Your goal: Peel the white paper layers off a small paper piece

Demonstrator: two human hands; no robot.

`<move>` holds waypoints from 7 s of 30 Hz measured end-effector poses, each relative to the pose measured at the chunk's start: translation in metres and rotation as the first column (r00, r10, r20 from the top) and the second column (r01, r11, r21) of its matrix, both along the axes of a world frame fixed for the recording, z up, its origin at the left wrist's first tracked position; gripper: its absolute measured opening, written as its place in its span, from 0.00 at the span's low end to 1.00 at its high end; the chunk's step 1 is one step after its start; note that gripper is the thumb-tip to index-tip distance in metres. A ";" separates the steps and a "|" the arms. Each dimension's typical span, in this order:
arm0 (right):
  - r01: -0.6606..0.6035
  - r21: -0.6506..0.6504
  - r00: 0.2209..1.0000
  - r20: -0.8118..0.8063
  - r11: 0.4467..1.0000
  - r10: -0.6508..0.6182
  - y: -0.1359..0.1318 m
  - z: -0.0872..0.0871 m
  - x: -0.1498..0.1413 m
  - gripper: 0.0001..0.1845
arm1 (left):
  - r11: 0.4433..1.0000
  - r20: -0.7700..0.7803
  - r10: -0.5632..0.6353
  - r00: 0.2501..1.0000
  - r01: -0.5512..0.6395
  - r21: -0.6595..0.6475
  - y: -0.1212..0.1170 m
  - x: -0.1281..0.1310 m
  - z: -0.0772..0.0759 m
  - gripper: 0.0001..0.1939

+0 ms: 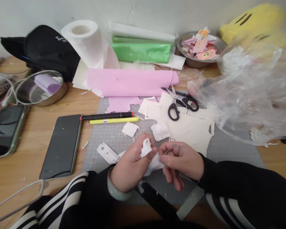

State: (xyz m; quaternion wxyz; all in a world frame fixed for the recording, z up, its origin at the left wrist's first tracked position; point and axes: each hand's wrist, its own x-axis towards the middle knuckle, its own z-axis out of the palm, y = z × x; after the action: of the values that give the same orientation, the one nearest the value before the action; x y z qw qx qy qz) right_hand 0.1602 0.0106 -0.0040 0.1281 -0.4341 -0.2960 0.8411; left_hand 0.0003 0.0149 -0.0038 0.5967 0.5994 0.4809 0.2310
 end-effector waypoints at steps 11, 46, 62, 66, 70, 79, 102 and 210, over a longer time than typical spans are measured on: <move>0.022 -0.019 1.000 0.011 1.000 -0.022 0.005 0.012 0.003 0.04 | 0.998 -0.043 -0.038 0.998 0.040 0.038 -0.001 0.001 0.001 0.05; -0.074 -0.037 0.997 -0.028 0.997 0.073 -0.001 -0.004 -0.003 0.03 | 0.999 0.047 0.038 0.998 -0.038 -0.001 -0.005 0.001 0.002 0.07; 0.030 -0.034 1.000 -0.002 0.999 -0.030 0.003 0.000 -0.001 0.04 | 0.994 0.051 0.107 0.993 -0.105 -0.035 -0.006 0.000 0.001 0.09; 0.130 -0.003 0.991 0.017 0.991 -0.130 0.007 0.000 0.002 0.07 | 0.991 0.079 0.129 0.989 -0.125 -0.045 -0.006 0.000 0.000 0.09; 0.287 0.032 0.957 0.042 0.957 -0.288 0.012 0.000 0.004 0.08 | 0.990 0.103 0.131 0.986 -0.125 -0.059 -0.006 0.000 -0.002 0.08; 0.055 0.027 0.998 -0.037 0.998 -0.054 0.001 -0.002 -0.001 0.07 | 0.999 0.058 0.045 0.997 -0.046 0.007 -0.006 0.000 0.000 0.07; -0.008 0.030 0.999 0.045 1.000 0.007 -0.001 0.000 -0.002 0.03 | 0.998 0.003 0.011 1.000 -0.012 0.067 -0.006 0.001 -0.001 0.06; 0.137 0.073 0.988 0.061 0.988 -0.141 0.004 0.001 -0.001 0.04 | 0.997 0.025 0.063 0.998 -0.064 0.034 -0.006 0.000 -0.001 0.06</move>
State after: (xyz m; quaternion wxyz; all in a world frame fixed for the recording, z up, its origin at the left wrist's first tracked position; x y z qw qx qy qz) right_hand 0.1587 0.0147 -0.0033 0.1915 -0.4768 -0.2979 0.8045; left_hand 0.0008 0.0090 -0.0050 0.5841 0.5914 0.4885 0.2654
